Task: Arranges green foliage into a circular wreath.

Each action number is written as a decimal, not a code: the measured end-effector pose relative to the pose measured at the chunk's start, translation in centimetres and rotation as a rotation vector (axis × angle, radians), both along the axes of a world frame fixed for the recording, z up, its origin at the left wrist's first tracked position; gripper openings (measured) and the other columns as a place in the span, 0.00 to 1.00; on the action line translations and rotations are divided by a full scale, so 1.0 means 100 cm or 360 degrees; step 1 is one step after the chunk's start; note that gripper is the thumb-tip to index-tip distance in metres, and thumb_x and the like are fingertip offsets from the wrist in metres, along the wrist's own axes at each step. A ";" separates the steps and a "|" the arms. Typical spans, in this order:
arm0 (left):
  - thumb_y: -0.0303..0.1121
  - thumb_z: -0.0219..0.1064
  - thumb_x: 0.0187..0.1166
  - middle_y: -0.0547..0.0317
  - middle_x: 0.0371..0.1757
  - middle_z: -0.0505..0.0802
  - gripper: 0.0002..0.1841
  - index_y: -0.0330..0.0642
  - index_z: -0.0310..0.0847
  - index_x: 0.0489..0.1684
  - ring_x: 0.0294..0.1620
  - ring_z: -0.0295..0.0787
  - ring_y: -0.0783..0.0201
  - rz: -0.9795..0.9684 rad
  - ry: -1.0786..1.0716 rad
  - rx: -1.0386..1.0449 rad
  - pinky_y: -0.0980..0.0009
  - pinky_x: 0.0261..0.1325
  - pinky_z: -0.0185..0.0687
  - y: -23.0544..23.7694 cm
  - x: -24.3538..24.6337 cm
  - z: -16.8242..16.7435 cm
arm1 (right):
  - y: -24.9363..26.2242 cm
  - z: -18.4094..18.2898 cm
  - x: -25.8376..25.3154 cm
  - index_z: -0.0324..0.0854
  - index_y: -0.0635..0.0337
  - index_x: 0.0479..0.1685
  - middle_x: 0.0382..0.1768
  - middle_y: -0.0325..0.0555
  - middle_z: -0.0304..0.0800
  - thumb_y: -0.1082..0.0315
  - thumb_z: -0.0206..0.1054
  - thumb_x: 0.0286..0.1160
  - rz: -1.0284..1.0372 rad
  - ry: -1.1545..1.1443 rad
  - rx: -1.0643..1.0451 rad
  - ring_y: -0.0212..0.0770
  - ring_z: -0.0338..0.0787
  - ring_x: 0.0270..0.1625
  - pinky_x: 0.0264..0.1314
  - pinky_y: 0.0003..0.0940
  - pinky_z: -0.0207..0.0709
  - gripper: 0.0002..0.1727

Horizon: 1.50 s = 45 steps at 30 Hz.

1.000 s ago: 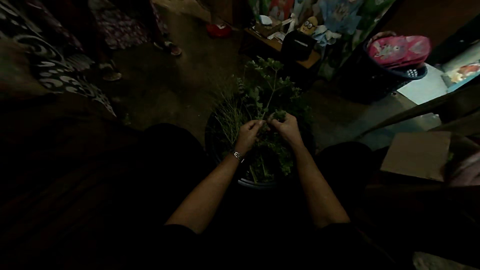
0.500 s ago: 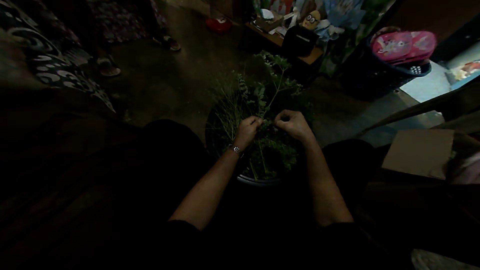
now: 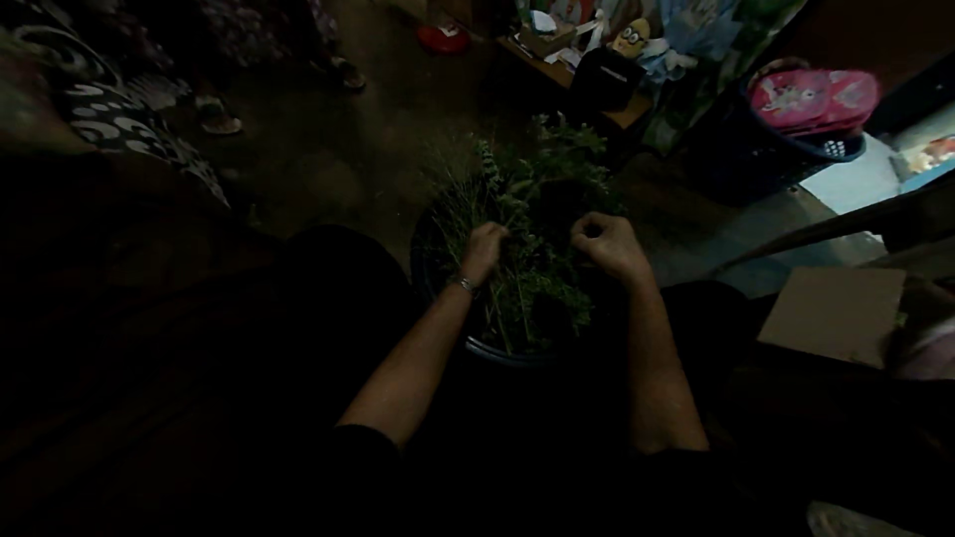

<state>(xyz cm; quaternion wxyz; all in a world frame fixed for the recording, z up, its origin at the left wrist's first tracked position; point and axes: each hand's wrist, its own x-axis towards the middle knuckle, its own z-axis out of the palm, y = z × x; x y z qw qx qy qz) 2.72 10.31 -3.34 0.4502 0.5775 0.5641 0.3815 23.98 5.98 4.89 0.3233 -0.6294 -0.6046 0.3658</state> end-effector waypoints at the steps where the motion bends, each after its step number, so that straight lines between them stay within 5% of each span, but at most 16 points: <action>1: 0.35 0.52 0.93 0.40 0.55 0.88 0.18 0.30 0.84 0.58 0.53 0.83 0.54 0.0030 -0.0009 -0.0015 0.54 0.60 0.76 0.004 -0.008 0.000 | -0.004 0.004 0.010 0.85 0.65 0.45 0.38 0.50 0.88 0.74 0.69 0.75 -0.0047 0.0015 0.0076 0.38 0.89 0.31 0.39 0.38 0.88 0.05; 2: 0.35 0.52 0.93 0.42 0.54 0.88 0.18 0.30 0.84 0.58 0.53 0.82 0.55 0.0044 -0.0053 -0.0018 0.55 0.60 0.76 0.005 -0.013 0.002 | -0.008 0.005 0.023 0.85 0.64 0.46 0.36 0.48 0.88 0.74 0.69 0.76 -0.0072 0.0038 0.0178 0.36 0.88 0.30 0.37 0.36 0.87 0.05; 5: 0.35 0.53 0.92 0.60 0.38 0.84 0.15 0.36 0.84 0.53 0.31 0.76 0.73 -0.0038 -0.0340 -0.0031 0.76 0.38 0.76 0.000 -0.009 0.006 | -0.009 -0.005 0.043 0.84 0.64 0.53 0.39 0.44 0.88 0.74 0.70 0.78 -0.0016 0.0057 0.0441 0.29 0.86 0.34 0.42 0.27 0.85 0.09; 9: 0.32 0.54 0.91 0.60 0.42 0.88 0.14 0.34 0.83 0.57 0.32 0.82 0.74 -0.0211 -0.0541 -0.0064 0.77 0.40 0.82 -0.009 0.004 0.007 | 0.002 -0.023 0.037 0.84 0.65 0.63 0.67 0.62 0.82 0.63 0.70 0.83 0.0014 -0.0315 0.0417 0.56 0.85 0.64 0.67 0.55 0.80 0.18; 15: 0.30 0.56 0.90 0.54 0.49 0.90 0.13 0.32 0.84 0.60 0.42 0.86 0.70 -0.0425 -0.0348 -0.0035 0.71 0.52 0.85 -0.011 0.009 0.003 | 0.008 -0.036 -0.002 0.84 0.65 0.65 0.60 0.58 0.88 0.56 0.56 0.93 0.0017 -0.0083 0.0210 0.50 0.89 0.59 0.66 0.51 0.80 0.22; 18: 0.32 0.57 0.91 0.51 0.50 0.91 0.14 0.32 0.85 0.60 0.45 0.87 0.68 -0.0516 -0.0137 -0.0006 0.67 0.56 0.83 -0.017 0.010 0.010 | 0.014 -0.051 -0.022 0.84 0.65 0.64 0.52 0.55 0.90 0.55 0.55 0.93 -0.0052 0.0202 0.0210 0.42 0.88 0.49 0.56 0.43 0.81 0.22; 23: 0.32 0.61 0.89 0.50 0.47 0.92 0.14 0.31 0.83 0.62 0.40 0.90 0.67 -0.0366 -0.0127 0.0048 0.68 0.52 0.88 -0.020 0.015 0.010 | 0.015 -0.055 -0.036 0.84 0.67 0.58 0.42 0.54 0.88 0.58 0.55 0.94 -0.0273 0.0370 0.0175 0.42 0.84 0.40 0.47 0.41 0.80 0.20; 27: 0.33 0.59 0.90 0.51 0.48 0.92 0.15 0.30 0.85 0.58 0.44 0.90 0.69 -0.0201 -0.0202 0.0061 0.70 0.53 0.88 -0.023 0.016 0.012 | 0.011 -0.056 -0.035 0.88 0.69 0.54 0.51 0.57 0.90 0.61 0.59 0.90 -0.0248 0.0297 0.0394 0.41 0.88 0.51 0.59 0.36 0.81 0.19; 32: 0.31 0.56 0.92 0.46 0.48 0.90 0.15 0.26 0.83 0.57 0.42 0.86 0.67 0.0042 -0.0088 -0.0015 0.69 0.52 0.83 -0.020 0.015 0.015 | -0.003 -0.055 -0.052 0.88 0.74 0.38 0.47 0.58 0.87 0.65 0.61 0.85 -0.0220 0.0313 0.0539 0.40 0.85 0.49 0.56 0.33 0.79 0.18; 36: 0.30 0.54 0.92 0.56 0.34 0.84 0.14 0.27 0.79 0.58 0.28 0.82 0.70 0.0396 -0.0420 -0.0250 0.74 0.37 0.82 -0.003 0.004 0.003 | -0.008 -0.042 -0.053 0.87 0.75 0.35 0.41 0.58 0.87 0.68 0.61 0.83 -0.0328 0.0292 0.0763 0.39 0.85 0.43 0.50 0.30 0.79 0.17; 38: 0.30 0.55 0.92 0.58 0.34 0.85 0.12 0.28 0.79 0.56 0.29 0.83 0.71 0.0378 -0.0544 -0.0259 0.76 0.36 0.82 0.000 0.002 0.004 | -0.007 -0.031 -0.037 0.86 0.75 0.41 0.43 0.58 0.86 0.66 0.58 0.88 -0.0235 0.0217 0.0553 0.40 0.84 0.43 0.50 0.32 0.78 0.18; 41: 0.31 0.58 0.91 0.55 0.45 0.89 0.14 0.28 0.81 0.61 0.39 0.86 0.72 0.0041 -0.0362 -0.0064 0.75 0.49 0.84 -0.008 0.003 0.014 | 0.004 -0.024 -0.012 0.84 0.72 0.51 0.48 0.60 0.87 0.60 0.54 0.93 0.0001 -0.0060 0.0043 0.47 0.86 0.50 0.58 0.43 0.78 0.21; 45: 0.29 0.58 0.90 0.58 0.44 0.91 0.15 0.28 0.80 0.65 0.40 0.88 0.74 -0.0188 -0.0299 0.0040 0.76 0.51 0.85 -0.022 0.010 0.029 | 0.006 -0.017 0.002 0.82 0.70 0.66 0.68 0.66 0.85 0.53 0.49 0.95 0.0020 -0.0648 -0.0365 0.62 0.83 0.73 0.77 0.62 0.71 0.27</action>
